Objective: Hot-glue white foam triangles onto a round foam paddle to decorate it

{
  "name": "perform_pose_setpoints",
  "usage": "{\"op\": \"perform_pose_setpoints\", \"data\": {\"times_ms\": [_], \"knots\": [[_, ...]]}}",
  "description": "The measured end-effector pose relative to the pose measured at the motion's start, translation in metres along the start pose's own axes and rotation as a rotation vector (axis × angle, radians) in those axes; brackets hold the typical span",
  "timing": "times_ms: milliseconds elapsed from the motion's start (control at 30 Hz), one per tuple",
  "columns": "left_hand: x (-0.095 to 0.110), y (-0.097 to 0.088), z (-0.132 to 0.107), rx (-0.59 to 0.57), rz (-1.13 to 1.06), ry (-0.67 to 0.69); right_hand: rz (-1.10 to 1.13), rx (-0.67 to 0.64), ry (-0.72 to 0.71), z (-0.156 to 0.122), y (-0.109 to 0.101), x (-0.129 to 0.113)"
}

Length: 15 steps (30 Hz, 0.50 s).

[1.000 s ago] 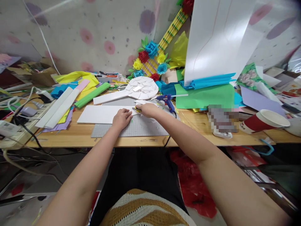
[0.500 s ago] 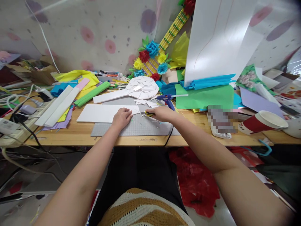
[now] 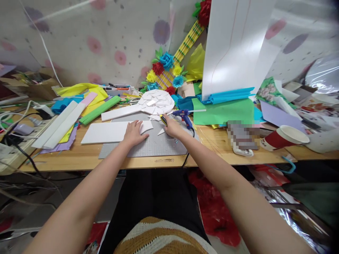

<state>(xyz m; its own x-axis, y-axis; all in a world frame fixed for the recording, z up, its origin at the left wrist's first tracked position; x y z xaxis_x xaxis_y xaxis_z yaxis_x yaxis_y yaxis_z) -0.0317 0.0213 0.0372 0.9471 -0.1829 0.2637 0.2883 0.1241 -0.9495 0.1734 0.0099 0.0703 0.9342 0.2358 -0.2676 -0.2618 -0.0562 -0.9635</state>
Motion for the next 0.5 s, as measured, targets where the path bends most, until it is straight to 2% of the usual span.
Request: {"op": "perform_pose_setpoints", "data": {"times_ms": [200,267,367,500], "knots": [[-0.008,-0.001,0.026,-0.159,0.114,0.006,0.225,0.021,0.06,0.017,0.002,-0.014],[-0.009,-0.003,0.027,-0.122,0.132,0.051,0.277,0.019,0.087,0.023,0.005,-0.016],[-0.007,-0.01,0.02,-0.001,0.09,0.125,0.39,0.028,0.114,0.028,0.008,-0.018],[0.002,-0.021,0.011,0.056,-0.041,0.222,0.753,0.027,0.09,0.027,0.009,-0.024]]}}
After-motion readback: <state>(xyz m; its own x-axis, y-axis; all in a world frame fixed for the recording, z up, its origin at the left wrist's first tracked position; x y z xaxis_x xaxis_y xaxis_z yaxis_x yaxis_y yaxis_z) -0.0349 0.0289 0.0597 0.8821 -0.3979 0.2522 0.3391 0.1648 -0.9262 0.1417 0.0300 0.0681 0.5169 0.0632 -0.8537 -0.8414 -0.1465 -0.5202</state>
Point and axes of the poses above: each hand's wrist, its own z-axis towards the middle knuckle, its own y-axis out of the palm, x = y × z, the point moved 3 cm from there along z, towards the middle knuckle, and after that the axes turned 10 degrees about -y, right-handed, at the moved point
